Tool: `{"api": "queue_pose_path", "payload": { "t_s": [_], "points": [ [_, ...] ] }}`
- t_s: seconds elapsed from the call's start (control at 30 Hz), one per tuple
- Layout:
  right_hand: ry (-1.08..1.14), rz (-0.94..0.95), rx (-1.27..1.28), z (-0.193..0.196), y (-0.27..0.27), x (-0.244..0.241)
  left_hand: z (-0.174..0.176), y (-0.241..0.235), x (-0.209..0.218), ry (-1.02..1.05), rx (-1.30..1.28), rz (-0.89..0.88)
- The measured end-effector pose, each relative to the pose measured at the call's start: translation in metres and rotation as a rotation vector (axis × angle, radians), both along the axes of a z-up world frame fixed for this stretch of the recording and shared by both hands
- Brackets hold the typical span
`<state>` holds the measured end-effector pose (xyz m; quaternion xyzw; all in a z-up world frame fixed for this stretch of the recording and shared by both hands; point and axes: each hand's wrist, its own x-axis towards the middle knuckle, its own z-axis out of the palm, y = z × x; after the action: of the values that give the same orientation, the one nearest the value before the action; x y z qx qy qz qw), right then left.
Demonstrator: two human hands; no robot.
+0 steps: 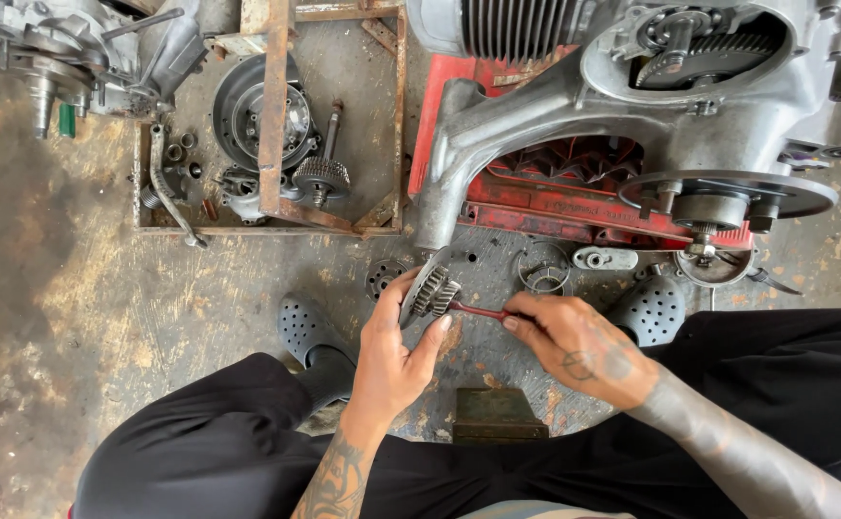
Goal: Cleaning a motorcycle engine gear using a small brush
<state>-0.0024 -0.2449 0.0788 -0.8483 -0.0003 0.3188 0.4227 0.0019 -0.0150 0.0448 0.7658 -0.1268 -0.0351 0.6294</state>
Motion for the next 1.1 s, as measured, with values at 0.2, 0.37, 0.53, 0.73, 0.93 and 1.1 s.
{"api": "queue_pose_path", "payload": {
  "t_s": [0.2, 0.37, 0.53, 0.73, 0.93, 1.1],
  "points": [
    [0.351, 0.056, 0.099, -0.005, -0.005, 0.002, 0.008, 0.002, 0.000, 0.071, 0.055, -0.023],
    [0.343, -0.015, -0.025, -0.001, -0.052, 0.001, -0.015, 0.021, 0.001, 0.181, -0.083, 0.066],
    [0.010, -0.009, 0.041, 0.025, -0.036, 0.002, -0.015, 0.023, -0.001, 0.299, -0.342, 0.043],
    [-0.611, 0.272, -0.357, -0.028, -0.005, -0.028, -0.005, -0.001, -0.008, 0.182, -0.027, -0.029],
    [-0.258, 0.196, -0.062, -0.037, -0.015, -0.017, 0.015, -0.007, -0.002, 0.086, 0.113, -0.057],
    [0.235, -0.165, 0.583, -0.030, -0.036, -0.006, -0.001, 0.009, -0.003, 0.176, -0.049, 0.074]
  ]
}}
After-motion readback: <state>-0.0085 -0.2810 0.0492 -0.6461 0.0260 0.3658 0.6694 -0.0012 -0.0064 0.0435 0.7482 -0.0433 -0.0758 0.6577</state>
